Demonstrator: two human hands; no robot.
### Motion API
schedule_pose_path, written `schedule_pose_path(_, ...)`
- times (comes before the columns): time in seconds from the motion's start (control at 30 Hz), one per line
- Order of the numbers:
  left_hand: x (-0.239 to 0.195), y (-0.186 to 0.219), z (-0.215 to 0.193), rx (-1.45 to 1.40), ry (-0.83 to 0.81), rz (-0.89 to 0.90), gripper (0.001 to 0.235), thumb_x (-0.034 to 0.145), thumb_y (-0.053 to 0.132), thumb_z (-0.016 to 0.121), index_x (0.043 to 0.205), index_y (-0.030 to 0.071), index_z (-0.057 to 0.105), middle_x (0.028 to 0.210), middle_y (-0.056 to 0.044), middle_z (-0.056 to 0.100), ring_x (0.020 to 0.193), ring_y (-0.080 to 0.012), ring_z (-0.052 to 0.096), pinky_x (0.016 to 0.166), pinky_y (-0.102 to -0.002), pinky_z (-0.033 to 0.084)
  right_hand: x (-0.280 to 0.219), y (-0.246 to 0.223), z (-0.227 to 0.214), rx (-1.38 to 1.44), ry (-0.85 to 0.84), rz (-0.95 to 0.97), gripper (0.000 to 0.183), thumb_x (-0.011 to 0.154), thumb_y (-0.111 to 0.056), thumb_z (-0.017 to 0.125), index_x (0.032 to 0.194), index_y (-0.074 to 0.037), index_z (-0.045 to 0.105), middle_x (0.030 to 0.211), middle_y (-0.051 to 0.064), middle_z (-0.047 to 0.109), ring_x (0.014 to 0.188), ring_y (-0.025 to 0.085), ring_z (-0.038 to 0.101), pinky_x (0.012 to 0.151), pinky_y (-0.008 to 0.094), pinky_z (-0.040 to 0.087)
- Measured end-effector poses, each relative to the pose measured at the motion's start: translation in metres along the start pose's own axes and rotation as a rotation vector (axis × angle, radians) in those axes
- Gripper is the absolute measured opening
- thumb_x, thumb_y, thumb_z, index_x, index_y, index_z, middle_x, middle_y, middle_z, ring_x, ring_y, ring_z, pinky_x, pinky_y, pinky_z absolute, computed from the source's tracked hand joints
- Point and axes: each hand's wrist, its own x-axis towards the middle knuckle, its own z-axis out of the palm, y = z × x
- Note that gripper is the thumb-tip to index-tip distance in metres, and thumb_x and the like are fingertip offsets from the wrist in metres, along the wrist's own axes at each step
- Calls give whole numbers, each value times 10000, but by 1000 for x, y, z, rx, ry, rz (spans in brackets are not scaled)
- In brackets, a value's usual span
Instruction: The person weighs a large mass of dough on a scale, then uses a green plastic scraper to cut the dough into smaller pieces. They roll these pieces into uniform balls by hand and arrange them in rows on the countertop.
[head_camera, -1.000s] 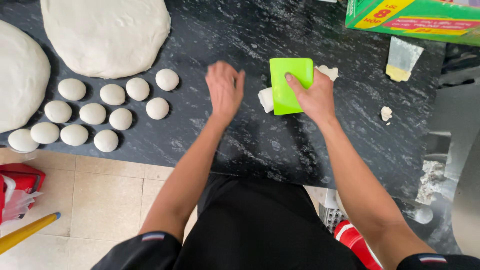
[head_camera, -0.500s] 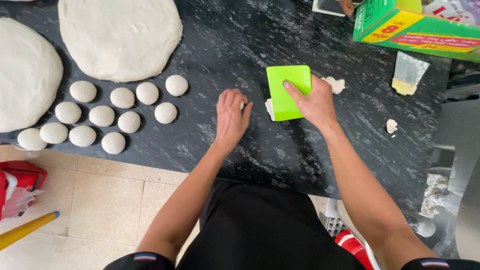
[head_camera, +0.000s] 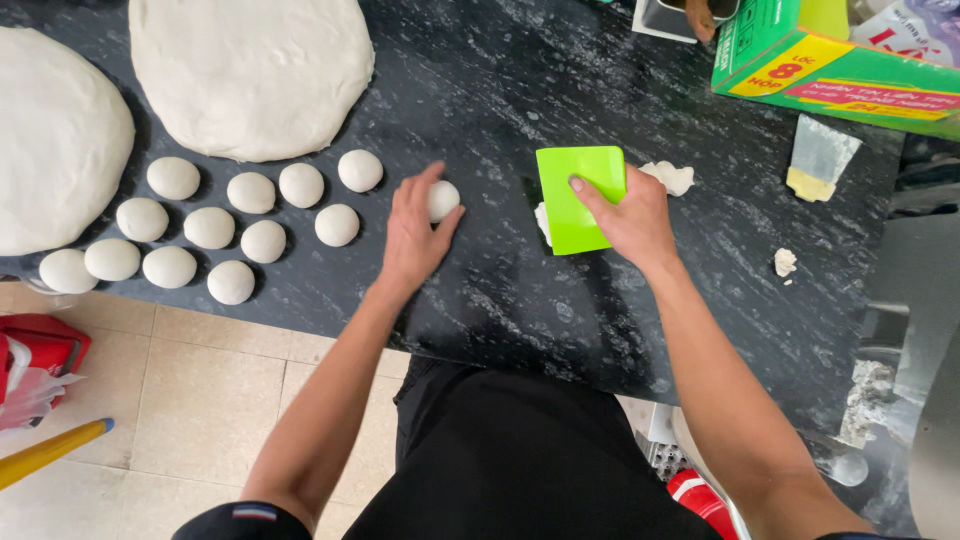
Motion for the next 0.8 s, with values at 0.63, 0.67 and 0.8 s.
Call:
schedule_pose_path(0.63, 16, 26, 38, -226, -80, 19, 466, 952, 151, 760, 1367, -9, 620, 1392, -207, 659, 1322, -323, 638, 1122, -392, 500, -32, 3, -50, -283, 99, -139, 235, 961, -238, 746, 1101, -50, 742, 910, 173, 743, 823, 365, 724, 741, 441, 556)
schedule_pose_path(0.67, 9, 37, 58, -201, -129, 55, 490, 925, 149, 778, 1361, -9, 621, 1385, -208, 657, 1311, -345, 626, 1114, -401, 493, -34, 0, -45, -293, 59, -143, 230, 954, -234, 740, 1092, -50, 741, 894, 180, 739, 811, 380, 714, 733, 452, 553)
schedule_pose_path(0.8, -4, 52, 100, -152, -221, 67, 583, 839, 159, 828, 1346, -28, 611, 1345, -215, 633, 1271, -390, 590, 1068, -438, 485, -30, -8, -31, -369, 69, -129, 230, 931, -244, 728, 1058, -52, 736, 874, 186, 734, 791, 421, 696, 712, 502, 540)
